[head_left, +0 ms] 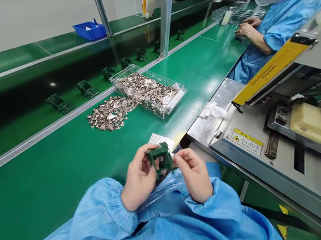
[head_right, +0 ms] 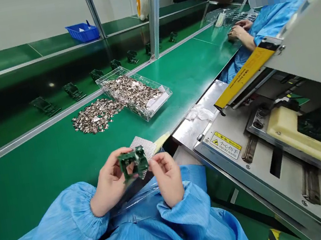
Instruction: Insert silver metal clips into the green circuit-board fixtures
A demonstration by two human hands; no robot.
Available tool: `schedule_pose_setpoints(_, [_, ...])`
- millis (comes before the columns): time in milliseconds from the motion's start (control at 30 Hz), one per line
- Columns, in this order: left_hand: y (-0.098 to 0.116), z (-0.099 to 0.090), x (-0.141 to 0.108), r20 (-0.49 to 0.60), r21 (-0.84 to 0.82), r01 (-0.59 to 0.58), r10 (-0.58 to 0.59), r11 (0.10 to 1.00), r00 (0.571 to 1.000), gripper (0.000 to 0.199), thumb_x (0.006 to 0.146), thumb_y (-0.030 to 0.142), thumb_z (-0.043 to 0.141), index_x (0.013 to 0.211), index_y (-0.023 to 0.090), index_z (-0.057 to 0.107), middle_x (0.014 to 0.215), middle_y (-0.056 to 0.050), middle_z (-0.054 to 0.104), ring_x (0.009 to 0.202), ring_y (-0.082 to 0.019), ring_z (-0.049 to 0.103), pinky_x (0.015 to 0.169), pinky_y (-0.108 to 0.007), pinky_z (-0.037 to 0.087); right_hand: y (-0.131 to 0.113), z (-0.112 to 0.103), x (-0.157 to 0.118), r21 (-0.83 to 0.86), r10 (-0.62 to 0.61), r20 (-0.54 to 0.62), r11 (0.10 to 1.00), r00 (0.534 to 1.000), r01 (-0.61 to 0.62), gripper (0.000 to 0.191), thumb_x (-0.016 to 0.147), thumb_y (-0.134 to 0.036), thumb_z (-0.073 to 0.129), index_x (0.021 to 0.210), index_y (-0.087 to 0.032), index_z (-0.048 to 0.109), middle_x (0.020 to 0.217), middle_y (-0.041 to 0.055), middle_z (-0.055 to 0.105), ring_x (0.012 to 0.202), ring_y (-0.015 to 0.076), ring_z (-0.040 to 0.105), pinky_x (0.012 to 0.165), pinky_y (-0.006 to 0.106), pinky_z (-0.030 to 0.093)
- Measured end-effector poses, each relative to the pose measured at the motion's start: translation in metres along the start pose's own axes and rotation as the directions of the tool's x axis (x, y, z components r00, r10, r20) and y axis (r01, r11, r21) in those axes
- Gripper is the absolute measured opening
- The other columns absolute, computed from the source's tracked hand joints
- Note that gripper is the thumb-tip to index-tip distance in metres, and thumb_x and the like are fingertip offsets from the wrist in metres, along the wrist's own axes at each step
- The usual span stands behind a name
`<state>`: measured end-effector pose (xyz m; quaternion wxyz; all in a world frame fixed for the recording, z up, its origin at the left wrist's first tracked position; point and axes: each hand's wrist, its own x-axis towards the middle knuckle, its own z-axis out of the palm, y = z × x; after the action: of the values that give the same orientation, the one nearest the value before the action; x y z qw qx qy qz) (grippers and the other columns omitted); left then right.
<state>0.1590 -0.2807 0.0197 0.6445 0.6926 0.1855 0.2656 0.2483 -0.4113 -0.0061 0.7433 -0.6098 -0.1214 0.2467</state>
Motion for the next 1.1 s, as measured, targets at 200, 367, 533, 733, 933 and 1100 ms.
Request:
schedule_pose_setpoints(200, [-0.006, 0.008, 0.032, -0.125, -0.201, 0.078, -0.105, 0.976, 0.987, 0.044, 0.073, 0.040, 0.077, 0.101, 0.019, 0.051, 0.094, -0.004, 0.064, 0.079, -0.017, 0.067, 0.056, -0.024, 0.059, 0.039, -0.028, 0.004, -0.146, 0.071, -0.018, 0.987, 0.997, -0.073, 0.047, 0.083, -0.063, 0.058, 0.086, -0.018, 0.067, 0.070, 0.0044, 0.065, 0.060, 0.0149, 0.058, 0.058, 0.028, 0.048])
schedule_pose_setpoints(367, [-0.020, 0.030, 0.048, -0.114, -0.129, -0.050, 0.035, 0.990, 0.993, 0.046, 0.075, 0.043, 0.074, 0.107, 0.019, 0.051, 0.096, -0.004, 0.062, 0.086, -0.016, 0.064, 0.075, -0.028, 0.059, 0.052, -0.010, 0.016, -0.188, 0.022, 0.055, 0.982, 0.998, -0.011, 0.048, 0.081, -0.066, 0.057, 0.079, -0.018, 0.065, 0.064, 0.0020, 0.063, 0.059, 0.0149, 0.057, 0.058, 0.027, 0.048])
schedule_pose_setpoints(533, [-0.032, 0.038, 0.050, -0.080, -0.070, -0.045, 0.039, 0.997, 0.996, 0.041, 0.081, 0.039, 0.068, 0.112, 0.019, 0.049, 0.098, -0.005, 0.061, 0.089, -0.016, 0.063, 0.087, -0.033, 0.056, 0.052, 0.003, 0.021, -0.239, -0.067, 0.033, 0.968, 0.997, 0.073, 0.046, 0.089, -0.059, 0.051, 0.064, -0.020, 0.056, 0.053, -0.0018, 0.053, 0.050, 0.0124, 0.049, 0.050, 0.025, 0.039])
schedule_pose_setpoints(733, [-0.034, 0.038, 0.047, -0.071, -0.076, -0.008, 0.002, 0.997, 0.997, 0.042, 0.083, 0.039, 0.067, 0.114, 0.018, 0.049, 0.097, -0.005, 0.061, 0.086, -0.015, 0.063, 0.082, -0.030, 0.056, 0.071, 0.000, 0.022, -0.313, -0.193, 0.027, 0.930, 0.981, 0.191, 0.044, 0.093, -0.054, 0.045, 0.063, -0.022, 0.052, 0.053, -0.0026, 0.049, 0.051, 0.0128, 0.045, 0.053, 0.027, 0.035])
schedule_pose_setpoints(933, [-0.035, 0.036, 0.047, -0.082, -0.047, 0.000, -0.003, 0.999, 0.997, 0.042, 0.083, 0.035, 0.067, 0.116, 0.018, 0.049, 0.096, -0.005, 0.062, 0.086, -0.014, 0.062, 0.077, -0.026, 0.056, 0.079, -0.007, 0.025, -0.377, -0.284, 0.093, 0.877, 0.954, 0.298, 0.041, 0.095, -0.046, 0.042, 0.062, -0.023, 0.046, 0.056, -0.0026, 0.043, 0.053, 0.0137, 0.041, 0.055, 0.029, 0.031])
schedule_pose_setpoints(1100, [-0.035, 0.036, 0.047, -0.085, -0.050, 0.003, -0.007, 0.999, 0.996, 0.040, 0.085, 0.034, 0.066, 0.118, 0.018, 0.049, 0.097, -0.005, 0.062, 0.084, -0.013, 0.062, 0.077, -0.025, 0.056, 0.078, -0.010, 0.028, -0.405, -0.318, 0.143, 0.845, 0.937, 0.349, 0.037, 0.095, -0.040, 0.042, 0.062, -0.023, 0.042, 0.058, -0.0023, 0.041, 0.054, 0.0139, 0.040, 0.056, 0.029, 0.031])
